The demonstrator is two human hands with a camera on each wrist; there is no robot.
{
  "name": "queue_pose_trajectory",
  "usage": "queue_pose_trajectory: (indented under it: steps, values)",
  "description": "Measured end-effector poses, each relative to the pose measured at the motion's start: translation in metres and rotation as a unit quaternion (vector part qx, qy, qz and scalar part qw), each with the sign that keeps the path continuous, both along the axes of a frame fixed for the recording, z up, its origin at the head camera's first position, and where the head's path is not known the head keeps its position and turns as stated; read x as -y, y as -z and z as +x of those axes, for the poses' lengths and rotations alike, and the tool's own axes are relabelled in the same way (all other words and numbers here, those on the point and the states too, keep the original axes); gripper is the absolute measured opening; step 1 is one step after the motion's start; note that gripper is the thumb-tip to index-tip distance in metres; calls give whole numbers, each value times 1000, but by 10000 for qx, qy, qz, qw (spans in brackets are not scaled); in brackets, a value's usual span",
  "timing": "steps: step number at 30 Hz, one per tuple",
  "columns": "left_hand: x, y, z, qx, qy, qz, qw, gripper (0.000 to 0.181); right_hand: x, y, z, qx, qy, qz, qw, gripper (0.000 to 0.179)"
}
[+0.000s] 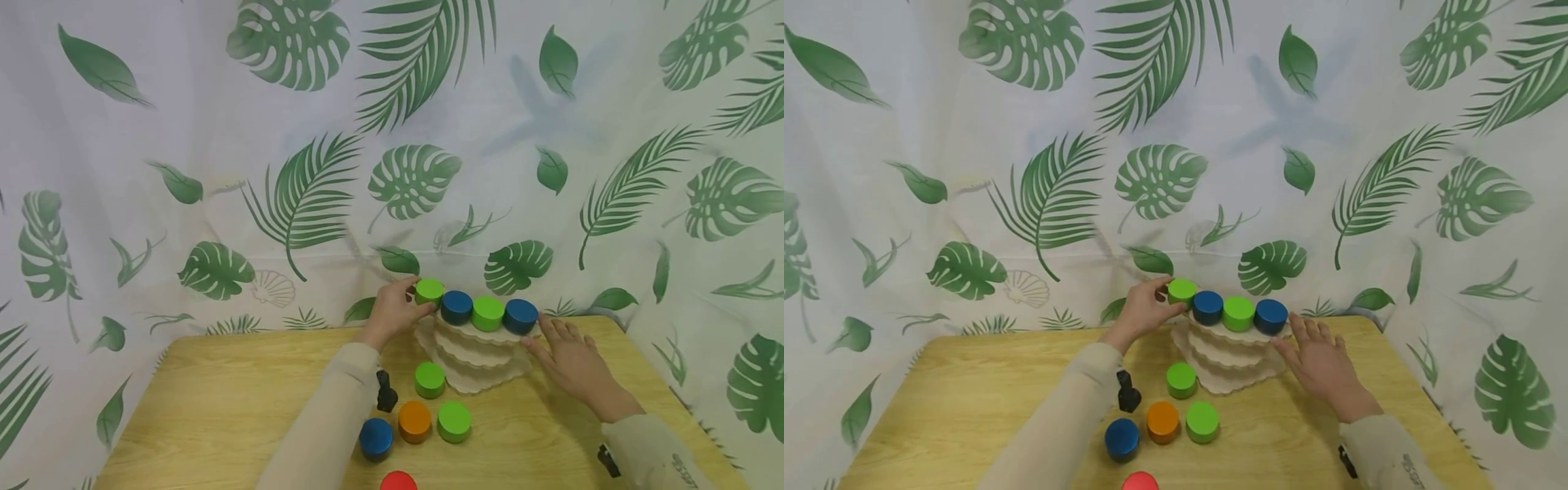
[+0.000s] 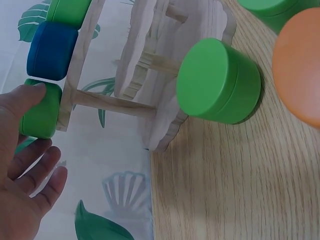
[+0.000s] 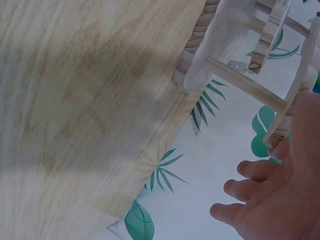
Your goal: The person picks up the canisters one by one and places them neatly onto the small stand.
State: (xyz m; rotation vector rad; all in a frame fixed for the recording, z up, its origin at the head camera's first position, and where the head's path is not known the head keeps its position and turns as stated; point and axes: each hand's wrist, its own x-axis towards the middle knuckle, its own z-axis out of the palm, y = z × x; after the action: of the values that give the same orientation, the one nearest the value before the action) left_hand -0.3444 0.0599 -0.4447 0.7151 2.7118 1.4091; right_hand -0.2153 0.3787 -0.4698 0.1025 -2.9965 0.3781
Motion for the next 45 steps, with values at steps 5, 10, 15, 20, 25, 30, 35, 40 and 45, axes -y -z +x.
queue_pose_trajectory:
  steps: [5,10,15,20,25,30,35,40,45]
  values:
    - [-2,-2,-2,88,23,29,10000,67,0,-1,0,-1,12,-30,10000,79]
    - [-4,-3,-4,88,32,32,10000,64,0,-2,0,26,22,-18,10000,79]
    - [-5,0,-6,29,-15,-9,10000,62,2,-3,0,18,10,-18,10000,79]
    - [-7,3,-8,-100,-22,-14,9999,61,4,-3,0,61,28,-58,10000,79]
    - [-8,3,-9,-44,-12,-66,10000,61,3,-2,0,90,26,-28,10000,79]
    - [-9,3,-10,-9,-22,-98,9999,61,3,-1,0,92,25,-25,10000,79]
    - [-11,3,-10,-25,1,-122,9999,62,2,0,0,109,47,-74,9999,80]
    - [-11,2,-10,-60,48,-152,9999,65,0,1,0,102,69,-67,9999,81]
    - [-8,-2,-7,-7,69,-48,10000,67,-2,1,0,94,78,-59,9999,81]
